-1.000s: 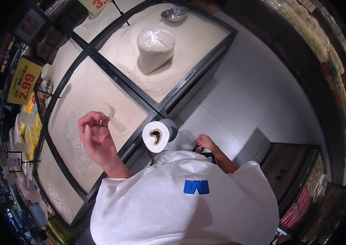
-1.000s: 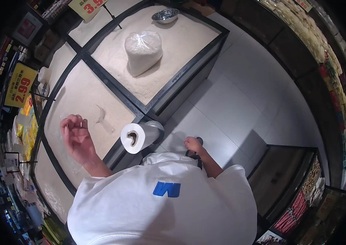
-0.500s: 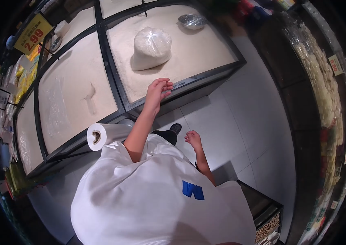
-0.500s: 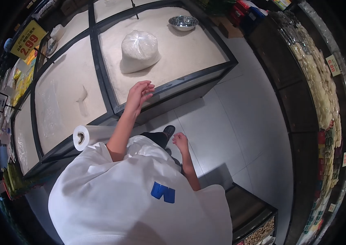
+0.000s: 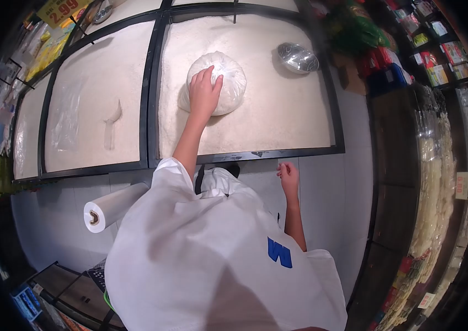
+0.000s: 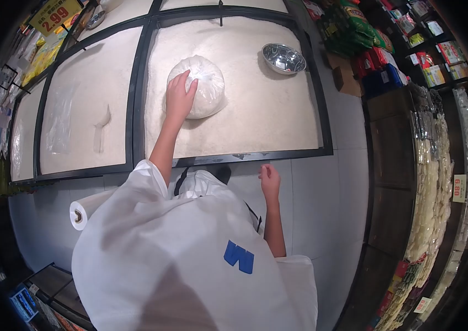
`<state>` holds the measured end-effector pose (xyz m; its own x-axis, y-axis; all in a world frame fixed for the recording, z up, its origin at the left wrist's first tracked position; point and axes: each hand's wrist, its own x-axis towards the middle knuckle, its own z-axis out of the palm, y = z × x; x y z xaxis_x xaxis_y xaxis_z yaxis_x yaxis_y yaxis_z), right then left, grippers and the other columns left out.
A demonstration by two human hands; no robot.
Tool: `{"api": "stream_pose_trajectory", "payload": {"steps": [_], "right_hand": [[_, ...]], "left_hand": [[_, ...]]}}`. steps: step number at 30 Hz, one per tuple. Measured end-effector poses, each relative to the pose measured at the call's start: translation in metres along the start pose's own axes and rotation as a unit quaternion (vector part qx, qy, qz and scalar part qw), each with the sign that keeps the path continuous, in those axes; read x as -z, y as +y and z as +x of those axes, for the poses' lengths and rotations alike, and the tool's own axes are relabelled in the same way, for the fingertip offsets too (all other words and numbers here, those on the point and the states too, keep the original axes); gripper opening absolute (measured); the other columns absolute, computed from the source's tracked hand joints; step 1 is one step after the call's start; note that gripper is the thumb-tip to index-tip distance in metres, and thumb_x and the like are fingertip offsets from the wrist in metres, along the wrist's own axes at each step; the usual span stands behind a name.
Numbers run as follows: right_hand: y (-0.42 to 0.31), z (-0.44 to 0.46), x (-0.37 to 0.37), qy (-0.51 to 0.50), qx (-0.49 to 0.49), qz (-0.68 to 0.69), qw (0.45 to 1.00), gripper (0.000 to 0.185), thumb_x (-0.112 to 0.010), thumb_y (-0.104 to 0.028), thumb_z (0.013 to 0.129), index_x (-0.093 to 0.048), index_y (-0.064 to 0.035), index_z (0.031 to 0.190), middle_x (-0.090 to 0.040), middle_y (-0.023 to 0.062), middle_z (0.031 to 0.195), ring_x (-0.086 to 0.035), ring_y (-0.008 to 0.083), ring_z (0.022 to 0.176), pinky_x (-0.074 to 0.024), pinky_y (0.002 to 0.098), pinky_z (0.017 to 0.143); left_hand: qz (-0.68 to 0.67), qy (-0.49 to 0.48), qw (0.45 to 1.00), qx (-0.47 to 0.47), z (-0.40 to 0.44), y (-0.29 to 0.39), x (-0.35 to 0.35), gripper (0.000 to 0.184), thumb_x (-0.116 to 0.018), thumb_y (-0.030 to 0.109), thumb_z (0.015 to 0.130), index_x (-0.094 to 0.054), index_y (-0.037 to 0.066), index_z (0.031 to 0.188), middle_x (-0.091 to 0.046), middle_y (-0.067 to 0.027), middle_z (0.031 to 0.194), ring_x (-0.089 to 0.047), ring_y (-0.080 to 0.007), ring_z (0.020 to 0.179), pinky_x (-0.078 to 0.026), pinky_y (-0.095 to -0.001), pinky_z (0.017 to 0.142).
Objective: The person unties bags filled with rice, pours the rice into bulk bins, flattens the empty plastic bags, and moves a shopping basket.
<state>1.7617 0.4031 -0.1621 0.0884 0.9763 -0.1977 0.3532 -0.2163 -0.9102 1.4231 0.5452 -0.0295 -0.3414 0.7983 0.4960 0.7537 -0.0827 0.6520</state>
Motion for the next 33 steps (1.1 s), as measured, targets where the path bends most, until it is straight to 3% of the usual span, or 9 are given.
{"api": "stream_pose_trajectory", "payload": {"steps": [8, 11, 17, 21, 24, 26, 27, 29, 33], "right_hand": [[-0.241, 0.167, -0.069, -0.139, 0.328, -0.071, 0.932, 0.015, -0.056, -0.009, 0.084, -0.067, -0.0053, 0.094, -0.066, 0.0096, 0.088, -0.062, 0.0192, 0.073, -0.0504, 0.0298, 0.063], [-0.27, 0.197, -0.114, -0.185, 0.465, -0.182, 0.846, 0.018, -0.058, -0.007, 0.078, -0.068, -0.0088, 0.093, -0.063, 0.0091, 0.091, -0.06, 0.0236, 0.084, -0.0501, 0.0321, 0.069], [-0.283, 0.222, -0.148, -0.272, 0.53, -0.273, 0.755, 0.014, -0.062, -0.009, 0.074, -0.066, -0.0093, 0.087, -0.056, 0.0079, 0.088, -0.058, 0.0254, 0.087, -0.0491, 0.0351, 0.07], [-0.282, 0.232, -0.148, -0.289, 0.536, -0.268, 0.747, 0.01, -0.063, -0.009, 0.074, -0.064, -0.0083, 0.084, -0.056, 0.0078, 0.085, -0.057, 0.0248, 0.086, -0.0489, 0.0357, 0.068], [-0.277, 0.243, -0.136, -0.269, 0.551, -0.208, 0.762, 0.009, -0.063, -0.007, 0.074, -0.061, -0.0073, 0.082, -0.055, 0.0083, 0.085, -0.057, 0.0256, 0.082, -0.0485, 0.0355, 0.066], [-0.27, 0.255, -0.127, -0.26, 0.476, -0.11, 0.833, 0.005, -0.062, -0.005, 0.077, -0.061, -0.0062, 0.081, -0.058, 0.0066, 0.089, -0.058, 0.0218, 0.077, -0.0477, 0.0326, 0.064], [-0.266, 0.26, -0.125, -0.265, 0.473, -0.105, 0.834, 0.005, -0.062, -0.005, 0.077, -0.061, -0.0062, 0.081, -0.058, 0.0066, 0.089, -0.058, 0.0218, 0.077, -0.0477, 0.0326, 0.064], [-0.261, 0.271, -0.123, -0.303, 0.324, 0.011, 0.896, 0.002, -0.06, -0.003, 0.081, -0.059, -0.0046, 0.082, -0.061, 0.004, 0.094, -0.058, 0.0163, 0.075, -0.0465, 0.0288, 0.063], [-0.243, 0.278, -0.132, -0.364, 0.202, 0.173, 0.892, 0.008, -0.056, -0.004, 0.086, -0.055, -0.0025, 0.093, -0.063, 0.005, 0.097, -0.059, 0.0121, 0.083, -0.0468, 0.0261, 0.072]], "left_hand": [[0.108, 0.013, 0.993, 0.043, 0.007, 0.0, -0.02, 0.021, -0.066, 0.018, 0.075, -0.063, 0.007, 0.094, -0.055, -0.0086, 0.096, -0.05, -0.0261, 0.095, -0.038, -0.039, 0.086], [0.123, 0.028, 0.991, 0.049, 0.008, -0.001, -0.022, 0.019, -0.067, 0.016, 0.073, -0.06, 0.007, 0.089, -0.055, -0.0073, 0.089, -0.051, -0.0268, 0.092, -0.04, -0.0397, 0.082], [0.129, 0.063, 0.988, 0.051, 0.015, -0.002, -0.031, 0.022, -0.065, 0.013, 0.071, -0.055, 0.006, 0.09, -0.055, -0.0071, 0.085, -0.051, -0.0258, 0.088, -0.038, -0.0384, 0.079], [0.126, 0.062, 0.988, 0.061, 0.021, -0.003, -0.033, 0.024, -0.065, 0.011, 0.07, -0.053, 0.005, 0.09, -0.055, -0.0068, 0.082, -0.051, -0.0258, 0.084, -0.038, -0.0387, 0.078], [0.118, 0.079, 0.984, 0.111, 0.024, -0.002, -0.026, 0.016, -0.06, 0.012, 0.079, -0.053, 0.005, 0.091, -0.058, -0.0094, 0.086, -0.054, -0.027, 0.081, -0.041, -0.0392, 0.077], [-0.02, 0.184, 0.951, 0.249, 0.022, 0.0, -0.014, 0.014, -0.056, 0.015, 0.086, -0.057, 0.004, 0.095, -0.06, -0.011, 0.081, -0.057, -0.0255, 0.074, -0.045, -0.0366, 0.069], [-0.012, 0.183, 0.95, 0.252, 0.019, -0.001, -0.008, 0.014, -0.056, 0.015, 0.086, -0.057, 0.004, 0.095, -0.06, -0.011, 0.081, -0.057, -0.0255, 0.074, -0.045, -0.0366, 0.069], [-0.016, 0.173, 0.96, 0.219, 0.017, -0.003, 0.002, 0.019, -0.053, 0.018, 0.091, -0.061, 0.004, 0.098, -0.061, -0.0122, 0.078, -0.059, -0.0215, 0.071, -0.047, -0.0325, 0.063], [-0.073, 0.135, 0.952, 0.265, 0.013, -0.011, 0.018, 0.017, -0.057, 0.014, 0.088, -0.062, 0.003, 0.1, -0.061, -0.0065, 0.079, -0.058, -0.0117, 0.075, -0.047, -0.0267, 0.066]]}}
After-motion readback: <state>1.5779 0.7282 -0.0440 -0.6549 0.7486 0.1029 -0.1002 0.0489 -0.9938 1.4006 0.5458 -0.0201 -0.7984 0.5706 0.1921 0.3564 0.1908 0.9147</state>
